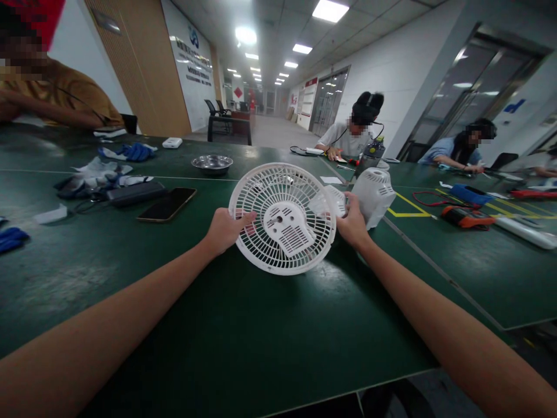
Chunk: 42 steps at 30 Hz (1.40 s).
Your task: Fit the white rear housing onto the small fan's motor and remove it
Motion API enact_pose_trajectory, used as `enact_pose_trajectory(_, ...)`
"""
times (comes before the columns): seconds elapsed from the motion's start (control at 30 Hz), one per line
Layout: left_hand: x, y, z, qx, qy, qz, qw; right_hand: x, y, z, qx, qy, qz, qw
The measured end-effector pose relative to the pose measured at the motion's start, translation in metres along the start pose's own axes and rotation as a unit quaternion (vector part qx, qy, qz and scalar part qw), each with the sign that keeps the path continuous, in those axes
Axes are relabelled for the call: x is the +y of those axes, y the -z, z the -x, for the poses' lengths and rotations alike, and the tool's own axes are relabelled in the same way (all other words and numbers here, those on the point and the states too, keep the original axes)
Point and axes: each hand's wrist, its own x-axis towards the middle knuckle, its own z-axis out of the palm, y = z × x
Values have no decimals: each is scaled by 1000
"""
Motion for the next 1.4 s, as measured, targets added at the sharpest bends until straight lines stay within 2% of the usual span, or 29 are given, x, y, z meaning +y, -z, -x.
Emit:
enact_pose_trajectory(0.1, 3, -1, 1, 0, 24, 10, 1000, 10, 9, -2, 26, 1, 157, 987)
enact_pose_trajectory(0.2, 4, -2, 0, 3, 46, 40, 998, 5, 11, -4, 11, 31, 212, 977)
enact_pose_trajectory(0.27, 3, -2, -1, -3, 62, 65, 996, 0, 18, -7, 70, 62, 248, 964)
enact_pose_trajectory(0.33, 0, -3, -2, -11, 70, 80, 994, -1, 31, -11, 173, 79, 281, 941)
enact_pose_trajectory(0.4, -3, -3, -3, -12, 72, 83, 994, 7, 46, -16, 263, 56, 288, 919)
enact_pose_trajectory(0.47, -6, -2, -5, -13, 75, 81, 994, 23, 59, -20, 290, -6, 256, 922)
enact_pose_trajectory(0.57, -13, -1, -8, -24, 82, 63, 994, 54, 64, -23, 223, -149, 146, 952)
enact_pose_trajectory(0.63, -16, 0, -10, -34, 82, 46, 995, 70, 61, -23, 187, -225, 110, 950)
enact_pose_trajectory(0.7, -16, 1, -11, -39, 77, 39, 995, 79, 56, -25, 191, -253, 115, 941)
enact_pose_trajectory(0.83, -11, 1, -8, -41, 76, 49, 995, 76, 53, -32, 275, -234, 83, 929)
enact_pose_trajectory(0.93, -7, 1, -7, -39, 85, 52, 994, 58, 55, -38, 338, -187, 43, 921)
enact_pose_trajectory(1.0, -7, 1, -6, -43, 89, 58, 993, 41, 53, -40, 352, -148, 41, 923)
enact_pose_trajectory(1.07, -8, 2, -7, -45, 90, 61, 993, 26, 47, -38, 333, -110, 38, 936)
enact_pose_trajectory(1.13, -9, 2, -7, -42, 87, 65, 993, 14, 36, -32, 287, -88, 36, 953)
enact_pose_trajectory(1.27, -11, 2, -8, -46, 80, 61, 994, 5, 12, -18, 178, -140, 64, 972)
enact_pose_trajectory(1.33, -11, 2, -8, -51, 83, 62, 993, 7, 7, -15, 159, -160, 69, 972)
enact_pose_trajectory(1.4, -10, 3, -8, -53, 81, 59, 994, 14, 9, -17, 168, -156, 67, 971)
